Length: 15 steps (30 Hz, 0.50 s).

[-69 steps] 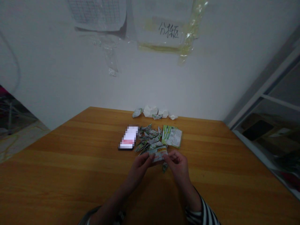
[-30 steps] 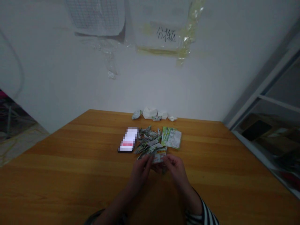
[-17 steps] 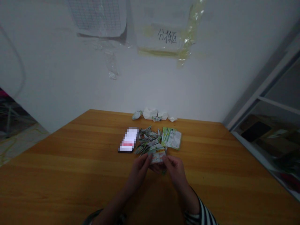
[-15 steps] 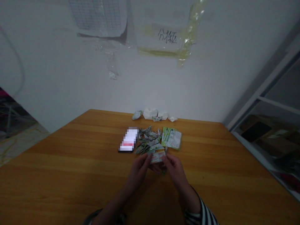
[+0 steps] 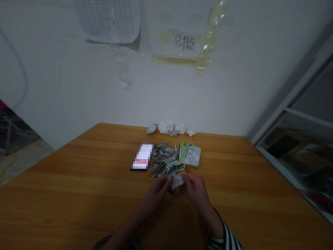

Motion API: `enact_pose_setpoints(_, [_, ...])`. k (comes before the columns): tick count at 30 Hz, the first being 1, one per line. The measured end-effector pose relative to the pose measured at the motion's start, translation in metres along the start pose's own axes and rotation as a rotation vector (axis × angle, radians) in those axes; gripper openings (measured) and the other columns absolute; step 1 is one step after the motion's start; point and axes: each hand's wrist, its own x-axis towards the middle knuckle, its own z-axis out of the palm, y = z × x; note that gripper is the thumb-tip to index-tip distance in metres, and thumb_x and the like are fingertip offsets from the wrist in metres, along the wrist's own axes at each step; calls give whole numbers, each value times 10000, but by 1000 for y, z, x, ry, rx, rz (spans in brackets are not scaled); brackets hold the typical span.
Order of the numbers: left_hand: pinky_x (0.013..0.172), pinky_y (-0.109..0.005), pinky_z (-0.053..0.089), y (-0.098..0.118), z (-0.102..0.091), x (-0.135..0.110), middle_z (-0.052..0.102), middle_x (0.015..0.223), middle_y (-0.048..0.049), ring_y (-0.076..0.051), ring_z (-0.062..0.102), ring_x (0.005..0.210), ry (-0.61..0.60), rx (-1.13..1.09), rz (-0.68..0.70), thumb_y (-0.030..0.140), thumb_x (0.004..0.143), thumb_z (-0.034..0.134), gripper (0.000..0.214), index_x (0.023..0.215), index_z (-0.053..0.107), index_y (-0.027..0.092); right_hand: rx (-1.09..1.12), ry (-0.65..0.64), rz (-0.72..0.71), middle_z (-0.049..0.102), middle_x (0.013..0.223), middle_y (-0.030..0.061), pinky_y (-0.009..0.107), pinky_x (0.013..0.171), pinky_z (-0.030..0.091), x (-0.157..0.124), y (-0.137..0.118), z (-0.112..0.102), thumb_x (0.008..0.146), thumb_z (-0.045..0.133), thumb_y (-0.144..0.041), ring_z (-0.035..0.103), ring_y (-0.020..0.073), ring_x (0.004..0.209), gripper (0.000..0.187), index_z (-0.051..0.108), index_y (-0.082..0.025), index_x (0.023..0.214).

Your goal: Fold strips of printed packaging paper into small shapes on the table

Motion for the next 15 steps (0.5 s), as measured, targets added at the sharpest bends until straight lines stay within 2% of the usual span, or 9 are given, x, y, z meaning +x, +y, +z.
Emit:
enact_pose_setpoints(5, [709,-282,513,-1,-10,2,753,833,-52,-221,673,785,83,259,108,400,831,634,245,876,746,187,-257,-144,-146,587,490,-1,248,487,264,0,-3,-8,903,527,-335,480,132,452,392,624,-206,546])
enact_pose_setpoints(8, [691,-274,488,4,-10,4,731,737,-40,-205,648,721,139,305,196,375,797,674,201,760,759,197,-257,-170,-160,579,494,-4,251,503,260,-1,-4,-4,878,563,-323,476,129,465,362,629,-208,542])
enact_pose_setpoints(10, [656,-265,472,6,-9,4,697,699,-39,-195,623,691,200,278,250,383,782,689,215,704,755,194,-126,-144,-79,553,493,-10,239,497,281,-1,-4,2,873,567,-385,467,126,473,386,624,-195,542])
enact_pose_setpoints(12, [633,-258,457,7,-8,3,665,694,-40,-188,600,682,260,252,265,392,787,682,236,699,756,186,96,-102,47,549,515,-13,227,488,322,-1,-5,9,857,566,-483,475,128,487,414,640,-179,586])
enact_pose_setpoints(15, [578,-242,420,5,-8,2,617,638,-26,-169,557,632,334,236,207,416,783,681,276,675,751,171,354,-55,180,537,543,-15,228,490,378,-2,-5,20,802,589,-585,482,130,507,468,639,-159,615])
